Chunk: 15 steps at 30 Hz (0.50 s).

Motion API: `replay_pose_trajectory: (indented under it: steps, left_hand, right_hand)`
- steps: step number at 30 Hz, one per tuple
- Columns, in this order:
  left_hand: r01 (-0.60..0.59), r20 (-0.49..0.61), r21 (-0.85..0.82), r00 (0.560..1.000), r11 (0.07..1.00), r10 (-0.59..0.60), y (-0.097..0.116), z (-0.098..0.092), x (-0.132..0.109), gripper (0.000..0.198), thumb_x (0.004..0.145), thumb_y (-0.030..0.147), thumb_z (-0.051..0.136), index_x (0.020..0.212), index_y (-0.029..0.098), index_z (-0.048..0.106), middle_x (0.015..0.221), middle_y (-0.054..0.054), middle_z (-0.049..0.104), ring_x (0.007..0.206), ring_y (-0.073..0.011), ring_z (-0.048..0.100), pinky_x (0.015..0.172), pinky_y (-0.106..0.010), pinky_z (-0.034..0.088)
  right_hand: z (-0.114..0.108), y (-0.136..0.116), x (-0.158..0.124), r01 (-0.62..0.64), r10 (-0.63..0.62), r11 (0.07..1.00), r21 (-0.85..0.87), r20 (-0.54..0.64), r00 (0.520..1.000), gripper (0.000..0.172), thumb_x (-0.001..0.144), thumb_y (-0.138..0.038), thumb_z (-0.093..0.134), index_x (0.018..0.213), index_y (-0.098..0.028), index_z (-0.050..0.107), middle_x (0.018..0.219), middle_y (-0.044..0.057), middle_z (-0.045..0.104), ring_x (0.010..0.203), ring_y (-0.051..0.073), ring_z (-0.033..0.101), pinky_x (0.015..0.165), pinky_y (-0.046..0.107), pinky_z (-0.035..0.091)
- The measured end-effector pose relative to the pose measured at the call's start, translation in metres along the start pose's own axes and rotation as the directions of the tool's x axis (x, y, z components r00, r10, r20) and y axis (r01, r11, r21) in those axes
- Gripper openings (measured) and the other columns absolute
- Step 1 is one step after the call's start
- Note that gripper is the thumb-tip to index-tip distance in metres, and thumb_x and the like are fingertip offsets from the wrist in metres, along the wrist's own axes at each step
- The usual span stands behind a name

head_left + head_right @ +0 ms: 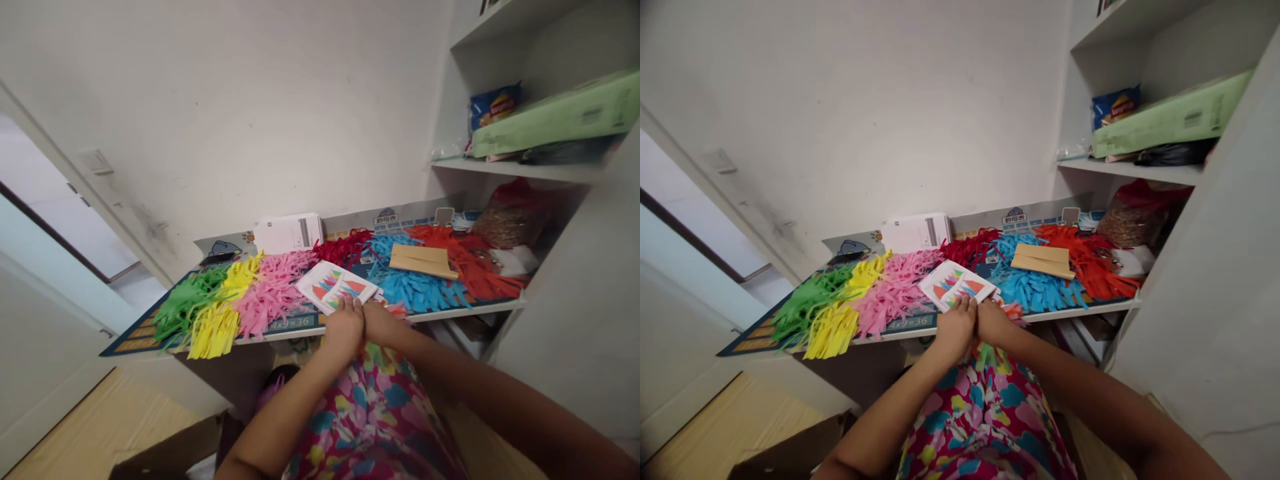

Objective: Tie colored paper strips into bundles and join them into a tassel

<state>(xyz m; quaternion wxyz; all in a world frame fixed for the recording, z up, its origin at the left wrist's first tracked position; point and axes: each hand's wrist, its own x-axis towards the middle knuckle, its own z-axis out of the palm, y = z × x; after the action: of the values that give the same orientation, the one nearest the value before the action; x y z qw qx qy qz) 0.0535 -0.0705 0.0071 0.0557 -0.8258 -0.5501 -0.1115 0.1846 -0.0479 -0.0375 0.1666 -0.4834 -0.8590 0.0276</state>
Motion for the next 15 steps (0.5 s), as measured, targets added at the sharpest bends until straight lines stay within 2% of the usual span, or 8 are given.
replay_pose_trajectory:
  steps: [3, 5, 8, 11, 15]
  left_hand:
    - [0.076, -0.019, -0.029, 0.997, 0.997, -0.076, -0.036, -0.012, 0.015, 0.038, 0.100, 0.041, 0.046, 0.131, 0.026, 0.061, 0.126, -0.009, 0.070, 0.115, -0.0227, 0.066, 0.092, -0.031, 0.052]
    - [0.191, -0.074, -0.030, 0.978, 0.981, -0.193, -0.066, -0.021, 0.036, 0.046, 0.103, 0.042, 0.034, 0.134, 0.017, 0.058, 0.133, -0.015, 0.065, 0.124, -0.0254, 0.059, 0.100, -0.034, 0.047]
    - [0.293, -0.075, -0.037, 0.953, 0.955, -0.295, -0.101, -0.025, 0.070, 0.044, 0.100, 0.041, 0.043, 0.123, 0.010, 0.063, 0.126, -0.020, 0.066, 0.121, -0.0284, 0.061, 0.100, -0.035, 0.044]
    - [0.349, -0.025, -0.046, 0.936, 0.936, -0.350, -0.119, -0.022, 0.091, 0.048, 0.093, 0.051, 0.052, 0.116, 0.011, 0.066, 0.116, -0.020, 0.071, 0.111, -0.0302, 0.066, 0.091, -0.034, 0.048]
    - [0.402, 0.017, -0.072, 0.915, 0.913, -0.402, -0.131, -0.022, 0.095, 0.062, 0.089, 0.066, 0.049, 0.117, 0.013, 0.067, 0.118, -0.021, 0.071, 0.109, -0.0327, 0.067, 0.082, -0.034, 0.048]
  right_hand:
    - [-0.008, -0.001, -0.017, 0.040, -0.037, 0.997, -0.073, 0.038, 0.999, 0.038, 0.087, -0.018, 0.056, 0.122, -0.012, 0.067, 0.125, 0.018, 0.064, 0.117, 0.029, 0.055, 0.102, 0.042, 0.041]
    - [-0.016, -0.005, -0.028, 0.045, -0.041, 0.991, -0.129, 0.029, 0.999, 0.039, 0.088, -0.028, 0.060, 0.125, -0.016, 0.066, 0.131, 0.018, 0.061, 0.125, 0.034, 0.049, 0.104, 0.049, 0.038]
    - [-0.025, -0.013, -0.038, 0.011, -0.009, 0.978, -0.206, 0.013, 1.000, 0.040, 0.089, -0.038, 0.060, 0.124, -0.020, 0.066, 0.129, 0.018, 0.062, 0.124, 0.039, 0.047, 0.101, 0.059, 0.035]
    - [-0.029, -0.014, -0.043, 0.012, -0.004, 0.971, -0.241, 0.035, 0.999, 0.031, 0.091, -0.031, 0.056, 0.119, -0.024, 0.069, 0.124, 0.015, 0.065, 0.122, 0.037, 0.050, 0.101, 0.060, 0.034]
    - [-0.029, -0.005, -0.051, -0.015, 0.033, 0.973, -0.229, 0.074, 0.997, 0.034, 0.090, -0.012, 0.047, 0.112, -0.019, 0.071, 0.114, 0.017, 0.067, 0.113, 0.034, 0.056, 0.096, 0.051, 0.043]
